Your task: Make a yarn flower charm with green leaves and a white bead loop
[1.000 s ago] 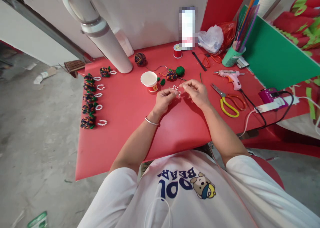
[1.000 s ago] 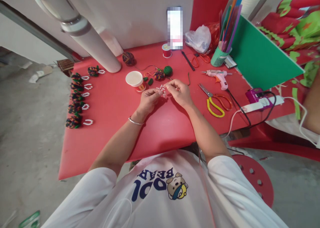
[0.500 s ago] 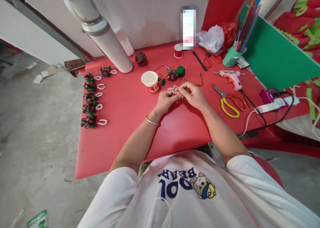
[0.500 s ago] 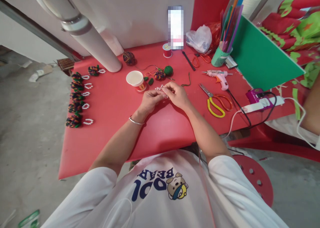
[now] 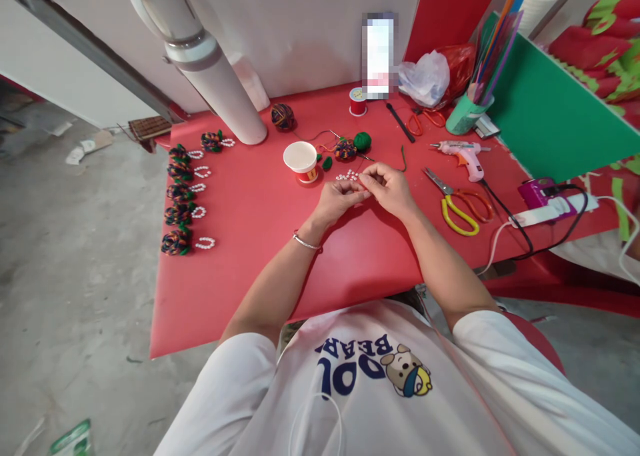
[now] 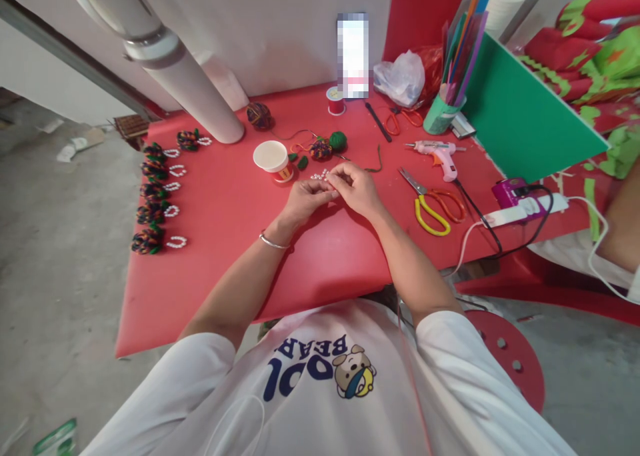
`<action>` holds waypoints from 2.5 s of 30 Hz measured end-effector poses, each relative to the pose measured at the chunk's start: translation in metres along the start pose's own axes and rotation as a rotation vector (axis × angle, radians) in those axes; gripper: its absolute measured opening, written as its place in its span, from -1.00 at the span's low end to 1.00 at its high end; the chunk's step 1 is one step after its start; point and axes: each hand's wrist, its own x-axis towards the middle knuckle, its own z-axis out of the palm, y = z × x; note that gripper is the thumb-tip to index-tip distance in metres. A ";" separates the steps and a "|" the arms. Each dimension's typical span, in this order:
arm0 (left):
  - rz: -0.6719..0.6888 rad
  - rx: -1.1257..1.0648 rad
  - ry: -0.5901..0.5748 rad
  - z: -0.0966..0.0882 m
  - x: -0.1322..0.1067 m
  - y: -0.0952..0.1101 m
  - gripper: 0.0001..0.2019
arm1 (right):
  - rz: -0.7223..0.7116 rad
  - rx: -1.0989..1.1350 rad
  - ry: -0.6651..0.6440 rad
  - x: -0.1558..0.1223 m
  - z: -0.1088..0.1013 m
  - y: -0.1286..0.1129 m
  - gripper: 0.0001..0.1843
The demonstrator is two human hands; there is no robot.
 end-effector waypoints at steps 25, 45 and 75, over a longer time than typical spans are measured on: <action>0.046 -0.091 -0.009 -0.005 -0.005 0.005 -0.68 | 0.276 0.380 -0.170 -0.002 0.000 -0.009 -0.35; 0.006 -0.093 -0.073 -0.007 -0.009 0.007 -0.51 | 0.337 0.489 -0.205 -0.002 0.001 -0.007 -0.33; -0.064 -0.220 -0.075 -0.010 -0.008 0.003 -0.54 | 0.413 0.673 -0.292 -0.003 0.000 -0.014 -0.30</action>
